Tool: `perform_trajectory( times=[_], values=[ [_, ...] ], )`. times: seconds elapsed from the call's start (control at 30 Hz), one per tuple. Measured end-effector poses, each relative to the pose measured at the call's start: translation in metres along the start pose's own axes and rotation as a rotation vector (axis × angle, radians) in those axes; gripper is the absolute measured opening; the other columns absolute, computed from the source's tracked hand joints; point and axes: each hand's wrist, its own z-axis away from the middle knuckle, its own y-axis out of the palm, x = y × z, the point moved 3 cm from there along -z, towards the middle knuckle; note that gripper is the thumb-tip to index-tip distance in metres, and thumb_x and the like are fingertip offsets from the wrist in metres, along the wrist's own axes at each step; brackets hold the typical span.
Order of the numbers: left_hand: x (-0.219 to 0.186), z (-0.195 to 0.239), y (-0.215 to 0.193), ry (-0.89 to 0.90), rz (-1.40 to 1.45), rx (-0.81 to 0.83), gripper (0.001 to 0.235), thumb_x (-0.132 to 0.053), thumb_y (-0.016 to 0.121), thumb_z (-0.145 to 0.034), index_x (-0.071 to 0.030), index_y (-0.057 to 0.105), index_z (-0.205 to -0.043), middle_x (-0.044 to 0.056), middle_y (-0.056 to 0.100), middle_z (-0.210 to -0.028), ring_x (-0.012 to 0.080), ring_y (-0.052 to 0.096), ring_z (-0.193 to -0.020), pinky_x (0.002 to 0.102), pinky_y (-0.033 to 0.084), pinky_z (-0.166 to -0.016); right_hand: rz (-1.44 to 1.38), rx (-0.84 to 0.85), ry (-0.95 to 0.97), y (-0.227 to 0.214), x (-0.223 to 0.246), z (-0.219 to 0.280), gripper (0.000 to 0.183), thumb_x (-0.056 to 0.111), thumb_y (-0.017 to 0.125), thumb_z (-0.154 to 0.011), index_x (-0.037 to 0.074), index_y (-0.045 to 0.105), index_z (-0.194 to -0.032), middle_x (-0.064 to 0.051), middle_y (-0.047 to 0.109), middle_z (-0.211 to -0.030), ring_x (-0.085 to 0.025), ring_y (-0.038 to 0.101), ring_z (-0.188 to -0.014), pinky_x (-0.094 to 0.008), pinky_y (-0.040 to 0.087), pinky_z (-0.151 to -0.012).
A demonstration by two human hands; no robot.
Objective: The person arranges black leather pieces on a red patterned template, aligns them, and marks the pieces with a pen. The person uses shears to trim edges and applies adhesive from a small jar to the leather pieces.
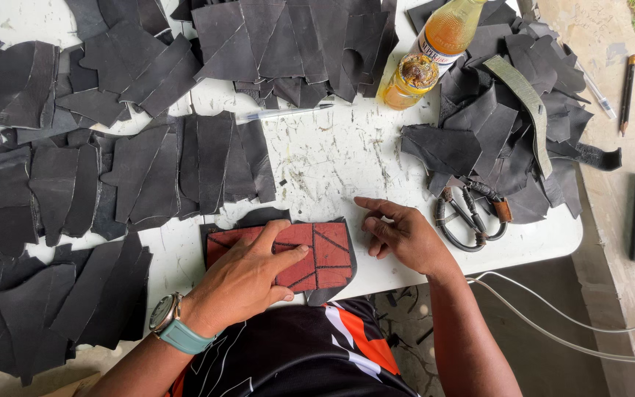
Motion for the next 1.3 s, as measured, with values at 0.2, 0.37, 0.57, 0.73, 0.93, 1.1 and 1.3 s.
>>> perform_trajectory(
  times=[0.2,0.37,0.57,0.73,0.93,1.1,1.3],
  values=[
    [0.002,-0.001,0.002,0.039,-0.03,-0.003,0.077,-0.028,0.089,-0.068,-0.019,0.063,-0.14,0.012,0.033,-0.16,0.0461,0.053,-0.123,0.048,0.05,-0.101,0.0,-0.014,-0.019,0.001,0.0,0.001,0.043,0.014,0.06,-0.098,0.006,0.061,-0.14,-0.004,0.069,-0.093,-0.011,0.067,-0.064,-0.028,0.059,-0.058],
    [0.005,-0.001,0.004,0.045,-0.019,-0.012,0.077,-0.029,0.09,-0.069,-0.019,0.063,-0.14,0.012,0.032,-0.16,0.0469,0.052,-0.124,0.048,0.05,-0.101,0.006,-0.009,-0.003,0.002,0.001,0.0,0.044,0.015,0.062,-0.097,0.007,0.062,-0.14,-0.003,0.069,-0.084,-0.01,0.066,-0.061,-0.027,0.057,-0.057],
    [0.006,0.0,0.006,0.063,-0.019,-0.028,0.078,-0.028,0.089,-0.069,-0.019,0.062,-0.141,0.014,0.032,-0.161,0.0466,0.052,-0.125,0.048,0.05,-0.101,0.065,-0.02,0.015,0.003,0.004,0.001,0.042,0.016,0.063,-0.096,0.006,0.064,-0.137,-0.003,0.068,-0.071,-0.01,0.065,-0.059,-0.027,0.057,-0.056],
    [0.004,0.001,0.008,-0.002,-0.041,-0.03,0.094,-0.021,0.089,-0.068,-0.018,0.048,-0.152,0.017,0.027,-0.161,0.0478,0.047,-0.13,0.047,0.05,-0.101,0.1,-0.072,0.014,0.007,0.006,0.004,0.031,0.016,0.063,-0.097,0.002,0.073,-0.123,-0.004,0.069,-0.069,-0.01,0.064,-0.059,-0.028,0.056,-0.057],
    [0.002,-0.001,0.003,-0.062,0.017,-0.024,0.105,-0.025,0.093,-0.066,-0.002,0.037,-0.151,0.017,0.028,-0.16,0.0404,0.051,-0.13,0.043,0.047,-0.106,0.342,-0.028,-0.074,0.014,0.018,0.009,0.03,0.012,0.064,-0.094,0.003,0.077,-0.119,-0.008,0.068,-0.076,-0.013,0.063,-0.062,-0.029,0.054,-0.06],
    [-0.002,-0.002,-0.006,-0.064,0.074,-0.087,0.115,-0.024,0.097,-0.056,0.001,0.035,-0.15,0.018,0.031,-0.155,0.0391,0.058,-0.122,0.042,0.051,-0.1,0.341,-0.063,-0.035,0.019,0.038,0.012,0.048,0.018,0.068,-0.089,0.008,0.062,-0.135,-0.003,0.071,-0.083,-0.017,0.067,-0.065,-0.033,0.057,-0.064],
    [0.002,0.001,-0.006,-0.131,0.062,-0.112,0.103,-0.027,0.097,-0.055,-0.005,0.046,-0.142,0.017,0.037,-0.149,0.0378,0.063,-0.114,0.042,0.055,-0.095,0.537,-0.115,-0.198,0.035,0.053,0.02,0.053,0.019,0.087,-0.07,0.006,0.063,-0.116,-0.01,0.066,-0.105,-0.029,0.068,-0.09,-0.04,0.056,-0.077]
  ],
)
